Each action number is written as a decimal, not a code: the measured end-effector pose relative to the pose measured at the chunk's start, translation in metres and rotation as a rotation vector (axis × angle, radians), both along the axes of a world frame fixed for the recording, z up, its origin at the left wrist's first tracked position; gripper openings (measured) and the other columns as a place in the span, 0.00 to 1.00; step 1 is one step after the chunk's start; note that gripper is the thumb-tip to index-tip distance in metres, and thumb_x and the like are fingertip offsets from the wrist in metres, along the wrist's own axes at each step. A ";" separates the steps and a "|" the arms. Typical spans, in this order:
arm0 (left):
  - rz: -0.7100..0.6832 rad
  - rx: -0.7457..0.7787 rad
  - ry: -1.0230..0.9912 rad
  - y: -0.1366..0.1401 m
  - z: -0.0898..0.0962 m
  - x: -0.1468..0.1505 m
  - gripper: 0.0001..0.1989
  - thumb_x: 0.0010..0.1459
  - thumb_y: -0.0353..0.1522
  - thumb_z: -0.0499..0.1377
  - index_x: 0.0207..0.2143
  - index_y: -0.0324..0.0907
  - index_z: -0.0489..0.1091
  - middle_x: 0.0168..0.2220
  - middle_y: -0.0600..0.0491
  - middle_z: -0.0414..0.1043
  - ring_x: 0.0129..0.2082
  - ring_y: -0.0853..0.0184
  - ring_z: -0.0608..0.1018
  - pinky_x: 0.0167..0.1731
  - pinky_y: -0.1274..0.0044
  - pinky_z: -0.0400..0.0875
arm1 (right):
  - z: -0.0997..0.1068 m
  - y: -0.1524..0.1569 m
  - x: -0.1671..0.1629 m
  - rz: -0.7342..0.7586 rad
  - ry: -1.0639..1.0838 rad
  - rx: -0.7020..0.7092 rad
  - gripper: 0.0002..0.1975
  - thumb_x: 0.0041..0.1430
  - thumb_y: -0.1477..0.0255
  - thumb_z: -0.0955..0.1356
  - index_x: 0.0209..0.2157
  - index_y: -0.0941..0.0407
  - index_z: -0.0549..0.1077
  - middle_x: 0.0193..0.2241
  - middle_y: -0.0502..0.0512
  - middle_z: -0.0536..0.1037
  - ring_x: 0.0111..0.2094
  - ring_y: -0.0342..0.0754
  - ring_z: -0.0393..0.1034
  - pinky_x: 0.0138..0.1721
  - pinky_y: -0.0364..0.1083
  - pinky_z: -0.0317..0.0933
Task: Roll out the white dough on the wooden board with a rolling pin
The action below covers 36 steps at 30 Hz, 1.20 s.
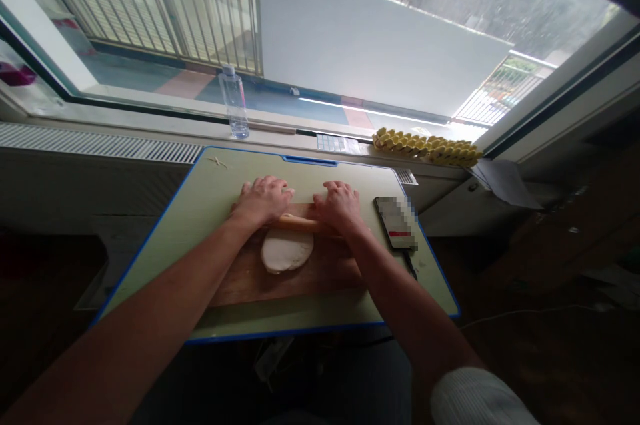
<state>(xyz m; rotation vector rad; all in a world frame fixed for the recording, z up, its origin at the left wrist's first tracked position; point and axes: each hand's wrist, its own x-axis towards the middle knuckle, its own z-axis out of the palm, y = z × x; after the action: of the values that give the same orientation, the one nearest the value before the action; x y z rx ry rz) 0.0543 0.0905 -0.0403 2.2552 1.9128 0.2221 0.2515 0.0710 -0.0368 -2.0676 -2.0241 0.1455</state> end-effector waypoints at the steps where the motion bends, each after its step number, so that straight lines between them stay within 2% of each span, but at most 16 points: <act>1: 0.002 -0.006 0.001 0.002 0.000 0.001 0.27 0.72 0.47 0.46 0.60 0.48 0.75 0.68 0.45 0.73 0.66 0.52 0.73 0.68 0.58 0.63 | 0.000 0.002 0.000 0.001 -0.002 -0.007 0.24 0.70 0.62 0.66 0.61 0.56 0.77 0.64 0.64 0.77 0.64 0.61 0.69 0.67 0.60 0.57; 11: -0.007 0.014 0.001 0.009 -0.004 0.002 0.26 0.72 0.46 0.47 0.61 0.46 0.75 0.67 0.43 0.73 0.66 0.51 0.73 0.67 0.56 0.62 | -0.001 0.013 0.003 -0.002 -0.001 -0.050 0.24 0.70 0.60 0.66 0.61 0.56 0.77 0.65 0.64 0.76 0.64 0.61 0.68 0.67 0.60 0.58; 25: -0.031 0.083 0.013 -0.005 -0.002 0.000 0.28 0.72 0.45 0.47 0.61 0.43 0.75 0.65 0.42 0.75 0.63 0.50 0.75 0.66 0.56 0.64 | 0.000 -0.001 0.001 0.006 0.000 -0.019 0.24 0.70 0.62 0.66 0.61 0.57 0.76 0.64 0.64 0.76 0.64 0.61 0.68 0.67 0.60 0.57; 36: -0.031 0.052 0.000 -0.011 -0.003 -0.004 0.28 0.72 0.47 0.46 0.63 0.47 0.74 0.67 0.45 0.73 0.65 0.52 0.74 0.67 0.58 0.64 | 0.001 -0.012 -0.001 0.018 -0.006 0.028 0.22 0.70 0.62 0.66 0.60 0.56 0.77 0.62 0.63 0.78 0.63 0.60 0.69 0.66 0.58 0.57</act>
<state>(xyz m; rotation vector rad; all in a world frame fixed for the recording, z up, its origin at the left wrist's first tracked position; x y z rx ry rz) 0.0502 0.0796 -0.0436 2.3156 1.8926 0.2700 0.2503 0.0594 -0.0354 -2.0364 -2.0366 0.1141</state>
